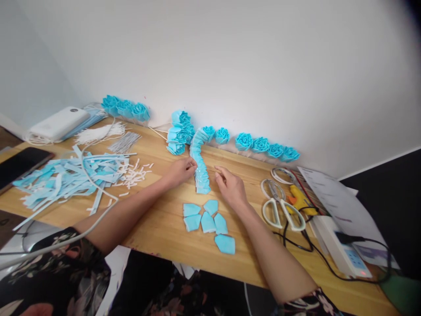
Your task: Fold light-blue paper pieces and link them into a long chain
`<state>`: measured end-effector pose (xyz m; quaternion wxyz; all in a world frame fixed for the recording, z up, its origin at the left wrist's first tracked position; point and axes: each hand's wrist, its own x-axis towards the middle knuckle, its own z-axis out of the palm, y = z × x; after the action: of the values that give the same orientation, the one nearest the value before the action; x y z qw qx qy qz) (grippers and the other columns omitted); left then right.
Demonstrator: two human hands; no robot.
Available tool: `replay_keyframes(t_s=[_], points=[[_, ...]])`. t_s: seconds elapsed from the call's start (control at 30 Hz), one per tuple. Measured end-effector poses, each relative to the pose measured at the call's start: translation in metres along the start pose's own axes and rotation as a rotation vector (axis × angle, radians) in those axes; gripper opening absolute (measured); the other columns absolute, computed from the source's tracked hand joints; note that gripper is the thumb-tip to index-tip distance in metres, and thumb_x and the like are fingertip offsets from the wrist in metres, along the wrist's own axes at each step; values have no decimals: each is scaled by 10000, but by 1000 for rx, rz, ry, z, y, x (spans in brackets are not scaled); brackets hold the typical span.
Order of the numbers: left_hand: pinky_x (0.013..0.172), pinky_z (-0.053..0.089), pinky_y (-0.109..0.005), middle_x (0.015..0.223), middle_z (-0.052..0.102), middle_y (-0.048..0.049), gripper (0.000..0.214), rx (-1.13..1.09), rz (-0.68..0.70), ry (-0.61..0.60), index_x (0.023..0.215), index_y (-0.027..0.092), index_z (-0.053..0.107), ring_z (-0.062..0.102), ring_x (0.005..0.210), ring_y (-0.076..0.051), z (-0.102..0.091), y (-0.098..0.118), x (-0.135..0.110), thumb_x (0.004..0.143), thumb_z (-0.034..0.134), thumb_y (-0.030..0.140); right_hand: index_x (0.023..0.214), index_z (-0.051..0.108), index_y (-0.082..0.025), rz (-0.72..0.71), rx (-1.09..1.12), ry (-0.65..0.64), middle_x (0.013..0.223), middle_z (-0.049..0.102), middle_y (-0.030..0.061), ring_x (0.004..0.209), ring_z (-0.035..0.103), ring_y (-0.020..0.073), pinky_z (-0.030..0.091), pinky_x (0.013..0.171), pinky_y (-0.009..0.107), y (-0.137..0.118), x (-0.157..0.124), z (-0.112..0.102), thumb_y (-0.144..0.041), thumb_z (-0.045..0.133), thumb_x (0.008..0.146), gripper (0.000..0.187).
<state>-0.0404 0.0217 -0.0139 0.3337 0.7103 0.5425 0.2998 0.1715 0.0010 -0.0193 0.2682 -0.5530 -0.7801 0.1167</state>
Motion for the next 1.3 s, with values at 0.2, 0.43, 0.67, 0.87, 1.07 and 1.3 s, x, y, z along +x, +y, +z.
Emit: replay_keyframes(t_s=[0.2, 0.43, 0.67, 0.87, 1.07, 1.3], points=[[531, 376, -223, 620, 591, 2, 238, 24, 29, 1, 720, 170, 529, 513, 536, -115, -1, 2, -1, 861, 411, 321, 1218, 596, -220, 8, 9, 3, 1037, 727, 62, 869, 679, 206, 478, 752, 298, -1, 0, -2, -310, 428, 925, 350], [513, 329, -226, 574, 564, -3, 361, 87, 38, -2, 613, 163, 512, 479, 518, -113, -1, 1, -2, 877, 394, 379, 1080, 669, -242, 1, -11, -16, 924, 738, 38, 752, 652, 179, 425, 658, 267, -2, 0, -5, -333, 453, 913, 288], [523, 301, -239, 574, 570, -8, 471, 102, 21, -26, 609, 153, 573, 477, 529, -117, 1, 3, -4, 887, 366, 471, 806, 703, -252, -58, -41, -318, 728, 705, -27, 629, 595, 136, 309, 545, 238, -20, 2, -36, -345, 554, 857, 183], [520, 260, -243, 569, 541, 1, 447, 127, 73, -19, 600, 153, 543, 458, 530, -113, 1, 6, -7, 872, 384, 470, 883, 688, -273, -306, -85, -623, 864, 713, -21, 781, 627, 165, 377, 633, 255, -35, -15, -63, -181, 619, 785, 151], [507, 255, -236, 553, 532, 2, 433, 72, 67, -18, 601, 154, 565, 454, 530, -117, 1, 12, -10, 857, 407, 466, 904, 644, -206, -407, -272, -512, 907, 667, 56, 882, 590, 209, 399, 687, 290, -32, -41, -52, -153, 589, 806, 124], [528, 322, -218, 601, 599, -12, 388, -62, 130, -72, 683, 134, 633, 511, 561, -118, 5, 15, -12, 844, 433, 425, 884, 650, -210, -327, -171, -484, 911, 667, 38, 869, 596, 178, 421, 728, 280, -22, -36, -48, -149, 518, 853, 148]])
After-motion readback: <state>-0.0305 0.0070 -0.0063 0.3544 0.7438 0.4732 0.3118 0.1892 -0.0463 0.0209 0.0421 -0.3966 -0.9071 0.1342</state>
